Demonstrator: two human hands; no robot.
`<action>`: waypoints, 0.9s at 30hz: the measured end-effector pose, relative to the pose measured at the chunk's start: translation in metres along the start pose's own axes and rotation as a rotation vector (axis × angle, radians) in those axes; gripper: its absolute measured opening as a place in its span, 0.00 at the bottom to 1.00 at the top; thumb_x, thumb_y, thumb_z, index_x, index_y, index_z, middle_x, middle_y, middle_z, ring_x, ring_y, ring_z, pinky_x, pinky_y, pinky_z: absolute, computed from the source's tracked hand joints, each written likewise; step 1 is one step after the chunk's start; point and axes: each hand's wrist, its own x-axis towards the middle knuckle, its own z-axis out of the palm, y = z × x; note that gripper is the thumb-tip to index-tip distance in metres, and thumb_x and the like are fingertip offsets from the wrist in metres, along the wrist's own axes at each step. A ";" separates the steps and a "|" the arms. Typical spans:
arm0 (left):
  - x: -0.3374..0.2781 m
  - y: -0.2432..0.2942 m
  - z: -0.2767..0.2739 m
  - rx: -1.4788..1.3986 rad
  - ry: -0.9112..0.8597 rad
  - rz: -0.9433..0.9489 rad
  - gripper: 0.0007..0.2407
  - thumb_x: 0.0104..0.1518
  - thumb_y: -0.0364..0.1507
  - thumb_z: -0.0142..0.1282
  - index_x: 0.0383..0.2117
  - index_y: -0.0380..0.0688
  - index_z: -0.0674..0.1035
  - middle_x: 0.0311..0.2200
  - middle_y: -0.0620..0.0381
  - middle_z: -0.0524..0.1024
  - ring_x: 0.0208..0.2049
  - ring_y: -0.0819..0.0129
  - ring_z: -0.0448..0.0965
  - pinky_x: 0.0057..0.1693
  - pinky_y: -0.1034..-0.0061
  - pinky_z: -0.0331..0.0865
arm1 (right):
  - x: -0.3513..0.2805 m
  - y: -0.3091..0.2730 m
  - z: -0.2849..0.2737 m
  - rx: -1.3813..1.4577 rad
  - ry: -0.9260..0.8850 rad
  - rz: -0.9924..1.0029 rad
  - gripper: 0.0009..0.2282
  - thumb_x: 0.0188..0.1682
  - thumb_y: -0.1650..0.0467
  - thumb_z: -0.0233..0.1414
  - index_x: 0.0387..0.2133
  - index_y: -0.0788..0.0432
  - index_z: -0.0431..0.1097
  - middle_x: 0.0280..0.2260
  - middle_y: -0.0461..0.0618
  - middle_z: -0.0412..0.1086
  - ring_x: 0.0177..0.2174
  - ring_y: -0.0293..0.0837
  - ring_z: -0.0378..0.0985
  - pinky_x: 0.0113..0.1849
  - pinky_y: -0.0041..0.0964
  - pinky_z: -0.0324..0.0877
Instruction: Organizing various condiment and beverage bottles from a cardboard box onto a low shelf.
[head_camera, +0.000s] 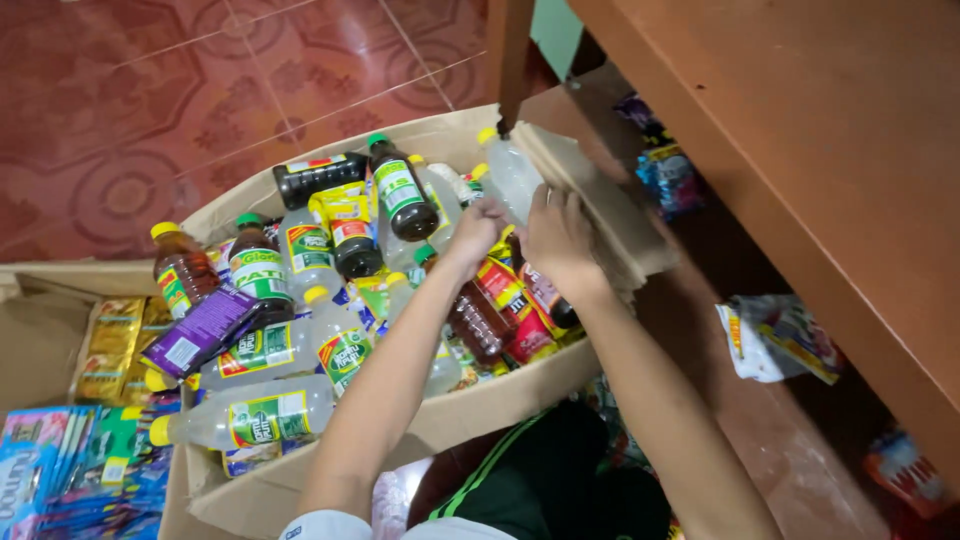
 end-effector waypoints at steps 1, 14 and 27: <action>0.002 -0.007 0.001 -0.097 -0.027 -0.004 0.19 0.50 0.17 0.49 0.52 0.30 0.76 0.40 0.52 0.78 0.37 0.67 0.76 0.41 0.75 0.69 | 0.006 -0.003 0.004 -0.116 -0.069 0.070 0.28 0.41 0.64 0.65 0.48 0.70 0.64 0.49 0.68 0.67 0.51 0.66 0.69 0.46 0.54 0.70; -0.009 0.034 0.002 -0.442 -0.029 -0.241 0.19 0.67 0.40 0.45 0.57 0.40 0.70 0.40 0.61 0.76 0.41 0.74 0.76 0.49 0.75 0.70 | 0.037 0.003 0.005 -0.189 -0.124 0.267 0.35 0.36 0.52 0.67 0.47 0.67 0.68 0.48 0.61 0.70 0.49 0.55 0.73 0.47 0.48 0.71; -0.103 0.174 0.018 -0.765 -0.638 0.328 0.28 0.62 0.31 0.59 0.67 0.36 0.62 0.62 0.45 0.69 0.64 0.55 0.70 0.70 0.59 0.64 | -0.044 0.027 -0.061 1.758 -0.125 0.175 0.26 0.47 0.67 0.58 0.59 0.63 0.62 0.53 0.50 0.69 0.53 0.39 0.73 0.55 0.38 0.70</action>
